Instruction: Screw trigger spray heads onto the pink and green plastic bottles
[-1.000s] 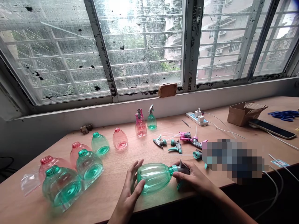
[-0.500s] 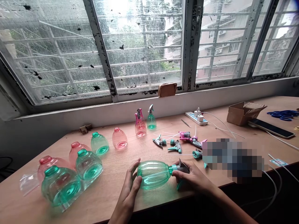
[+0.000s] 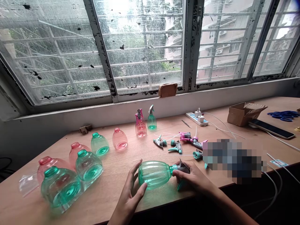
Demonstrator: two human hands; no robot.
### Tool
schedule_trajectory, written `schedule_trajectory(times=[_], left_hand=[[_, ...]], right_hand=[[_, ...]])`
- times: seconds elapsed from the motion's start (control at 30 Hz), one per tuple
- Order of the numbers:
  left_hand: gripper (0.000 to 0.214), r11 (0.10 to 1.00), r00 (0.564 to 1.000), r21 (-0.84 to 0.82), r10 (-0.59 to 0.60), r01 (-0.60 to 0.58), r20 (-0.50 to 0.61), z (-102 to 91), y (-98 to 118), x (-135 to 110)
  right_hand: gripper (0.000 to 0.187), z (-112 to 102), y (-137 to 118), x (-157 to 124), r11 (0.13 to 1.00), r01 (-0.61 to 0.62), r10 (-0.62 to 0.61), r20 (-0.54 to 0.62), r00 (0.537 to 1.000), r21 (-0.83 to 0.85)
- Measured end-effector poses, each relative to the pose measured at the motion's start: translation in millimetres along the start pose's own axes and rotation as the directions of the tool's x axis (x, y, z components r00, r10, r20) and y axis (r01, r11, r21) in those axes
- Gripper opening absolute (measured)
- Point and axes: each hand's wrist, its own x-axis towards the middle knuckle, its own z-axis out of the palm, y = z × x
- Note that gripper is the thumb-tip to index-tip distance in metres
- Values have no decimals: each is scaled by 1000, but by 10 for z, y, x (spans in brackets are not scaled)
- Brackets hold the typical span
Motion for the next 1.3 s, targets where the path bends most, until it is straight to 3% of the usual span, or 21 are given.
schedule_trajectory(times=[0.1,0.37,0.57,0.73,0.83,1.03,1.3], left_hand=[[66,999,1000,45,8,-8,10,1,-3,1],[55,995,992,37,-92,95,-87,29,80,22],[60,999,1000,-29,-18,19,14,-4,15,11],[70,1000,995,29,-9,6,99,-14,34,-27],[66,998,996,24,-61,60,64,5,71,-23],[56,994,991,75,-72,81,-116,30,70,46],[55,996,991,41,-76,81,-107,33,36,60]], right_hand=[[44,-10,15,1,1000,5,-5,12,1000,-5],[45,-17,32,6,1000,3,-3,9,1000,-4],[45,-18,42,21,1000,0,0,-5,1000,-16],[44,-23,34,13,1000,5,-5,17,1000,-9],[44,-25,35,6,1000,4,-4,20,1000,-7],[45,-16,31,1,1000,3,-3,21,1000,-1],[46,-16,13,7,999,-7,7,6,1000,-32]])
